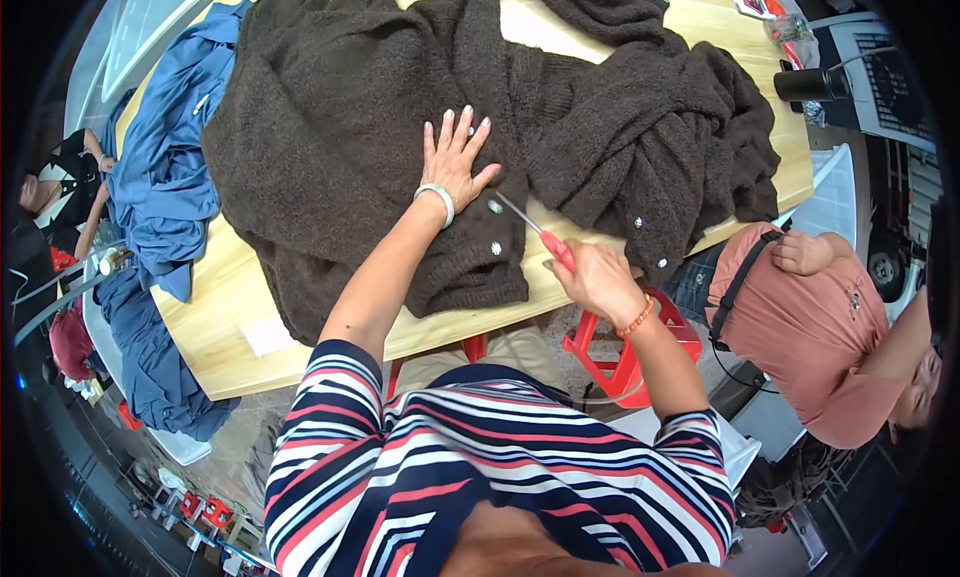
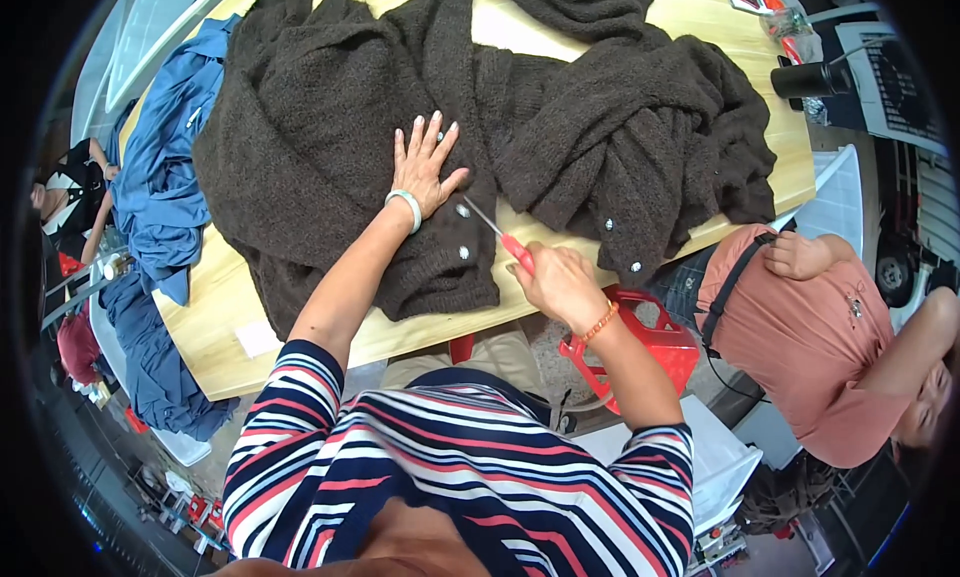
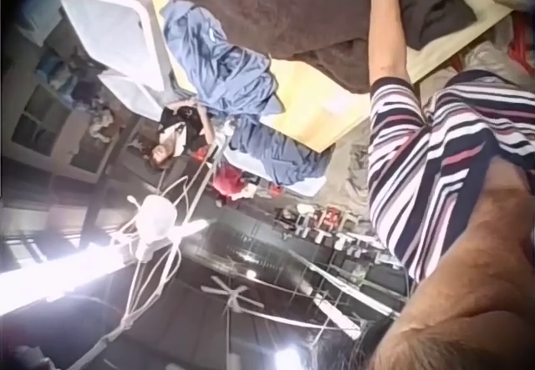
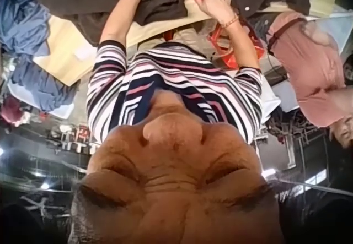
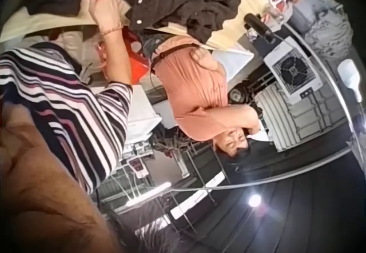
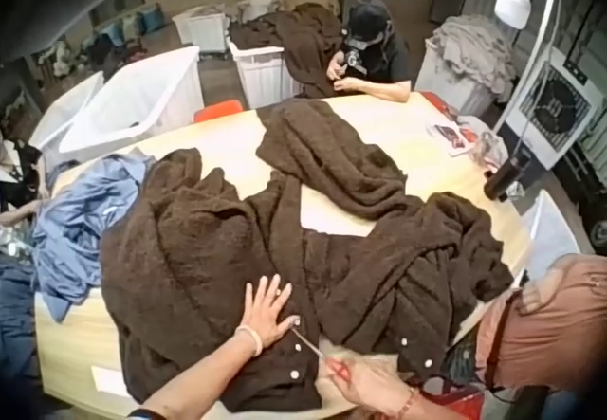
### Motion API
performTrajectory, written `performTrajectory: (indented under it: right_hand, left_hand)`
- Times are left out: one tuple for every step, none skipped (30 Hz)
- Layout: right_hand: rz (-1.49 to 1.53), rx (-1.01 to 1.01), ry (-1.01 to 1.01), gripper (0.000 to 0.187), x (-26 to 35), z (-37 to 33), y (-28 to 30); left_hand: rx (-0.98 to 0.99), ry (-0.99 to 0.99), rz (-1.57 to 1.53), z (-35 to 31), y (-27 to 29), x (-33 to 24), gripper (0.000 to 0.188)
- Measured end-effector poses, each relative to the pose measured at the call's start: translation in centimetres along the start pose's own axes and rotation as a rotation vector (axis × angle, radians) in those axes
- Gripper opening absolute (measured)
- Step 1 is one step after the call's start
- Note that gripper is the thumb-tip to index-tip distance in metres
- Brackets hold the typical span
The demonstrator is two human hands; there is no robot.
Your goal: Cutting fabric with scissors on a work table.
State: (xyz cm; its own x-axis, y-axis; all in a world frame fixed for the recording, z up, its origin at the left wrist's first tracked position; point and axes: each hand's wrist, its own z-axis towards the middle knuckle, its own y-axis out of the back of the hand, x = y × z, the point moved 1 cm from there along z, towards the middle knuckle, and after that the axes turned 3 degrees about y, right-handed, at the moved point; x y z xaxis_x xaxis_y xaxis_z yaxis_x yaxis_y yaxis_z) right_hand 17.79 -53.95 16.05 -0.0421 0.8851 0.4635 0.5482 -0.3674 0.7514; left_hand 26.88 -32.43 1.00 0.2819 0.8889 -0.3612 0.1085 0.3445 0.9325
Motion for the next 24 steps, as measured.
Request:
performTrajectory:
  right_hand:
    - [-0.008,0.076,-0.042,0.031,-0.3,-1.4,-0.1]
    - [-0.020,0.065,-0.042,0.033,-0.4,-1.8,-0.2]
    - [-0.025,0.065,-0.043,0.033,-0.2,-2.1,-0.2]
    - [-0.007,-0.003,-0.061,0.033,0.1,-2.2,0.1]
    - [0.017,-0.070,-0.076,0.033,0.2,-2.2,0.2]
    - [0.018,-0.075,-0.077,0.033,0.1,-2.2,0.6]
    - [0.031,-0.090,-0.080,0.032,0.2,-2.5,0.9]
    - [0.047,-0.103,-0.078,0.032,0.2,-2.8,0.9]
    - [0.055,-0.104,-0.086,0.032,0.0,-3.2,0.6]
    - [0.016,-0.057,-0.068,0.031,-0.1,-3.7,0.4]
    - [-0.026,-0.008,-0.052,0.030,-0.1,-4.2,0.2]
    - [-0.071,0.036,-0.070,0.029,0.0,-4.9,-0.2]
    - [-0.072,0.039,-0.080,0.029,0.0,-5.7,-0.7]
    - [-0.080,0.098,-0.086,0.028,-0.1,-6.7,-1.4]
    - [-0.088,0.158,-0.093,0.027,0.1,-7.6,-1.9]
    - [-0.053,0.166,-0.082,0.025,0.5,-8.1,-1.7]
    - [-0.058,0.165,-0.085,0.025,0.7,-8.4,-1.8]
    - [-0.054,0.154,-0.110,0.025,0.8,-8.7,-2.0]
    - [-0.049,0.136,-0.137,0.026,1.0,-8.8,-2.0]
    - [-0.045,0.125,-0.190,0.027,1.0,-8.0,-1.8]
    - [-0.047,0.121,-0.188,0.027,1.2,-6.9,-1.5]
    - [-0.044,0.044,-0.164,0.027,1.5,-5.6,-1.2]
    - [-0.043,-0.033,-0.139,0.027,1.8,-4.3,-0.8]
    - [-0.031,-0.088,-0.107,0.027,1.7,-2.6,-0.9]
  left_hand:
    - [-0.002,0.000,-0.007,-0.1,-0.1,0.0,0.073]
    - [-0.018,0.000,0.008,-0.2,-0.1,0.2,0.073]
    - [-0.034,0.002,0.025,-0.4,-0.2,0.2,0.073]
    - [-0.049,-0.001,0.053,-0.5,-0.1,-0.4,0.075]
    - [-0.052,-0.007,0.053,-1.1,0.0,-1.0,0.075]
    - [-0.058,-0.012,0.002,-2.0,0.1,-1.8,0.076]
    - [-0.055,-0.023,-0.052,-3.3,0.1,-2.7,0.077]
    - [-0.030,-0.038,-0.093,-4.8,0.7,-3.7,0.076]
    - [-0.003,-0.052,-0.136,-6.1,1.3,-4.5,0.076]
    - [0.025,-0.078,-0.088,-7.4,1.0,-4.8,0.073]
    - [0.053,-0.103,-0.045,-8.5,0.2,-4.7,0.071]
    - [0.070,-0.114,0.016,-9.2,-0.8,-4.5,0.064]
    - [0.075,-0.118,0.007,-9.1,-0.8,-4.8,0.064]
    - [0.078,-0.113,0.031,-8.9,-0.8,-5.0,0.063]
    - [0.080,-0.109,0.054,-8.6,-0.9,-5.2,0.061]
    - [0.079,-0.107,0.045,-8.2,-1.0,-5.0,0.060]
    - [0.076,-0.108,0.040,-8.3,-1.1,-5.0,0.060]
    - [0.087,-0.113,0.034,-8.6,-1.4,-4.8,0.060]
    - [0.095,-0.125,0.030,-8.6,-1.4,-4.7,0.060]
    - [0.100,-0.153,0.073,-8.8,-1.4,-4.5,0.062]
    - [0.096,-0.154,0.075,-8.9,-1.3,-4.3,0.062]
    - [0.137,-0.177,0.062,-9.2,-1.0,-4.2,0.063]
    - [0.176,-0.200,0.050,-9.2,-0.7,-4.2,0.064]
    - [0.152,-0.207,0.038,-9.3,-1.1,-4.0,0.064]
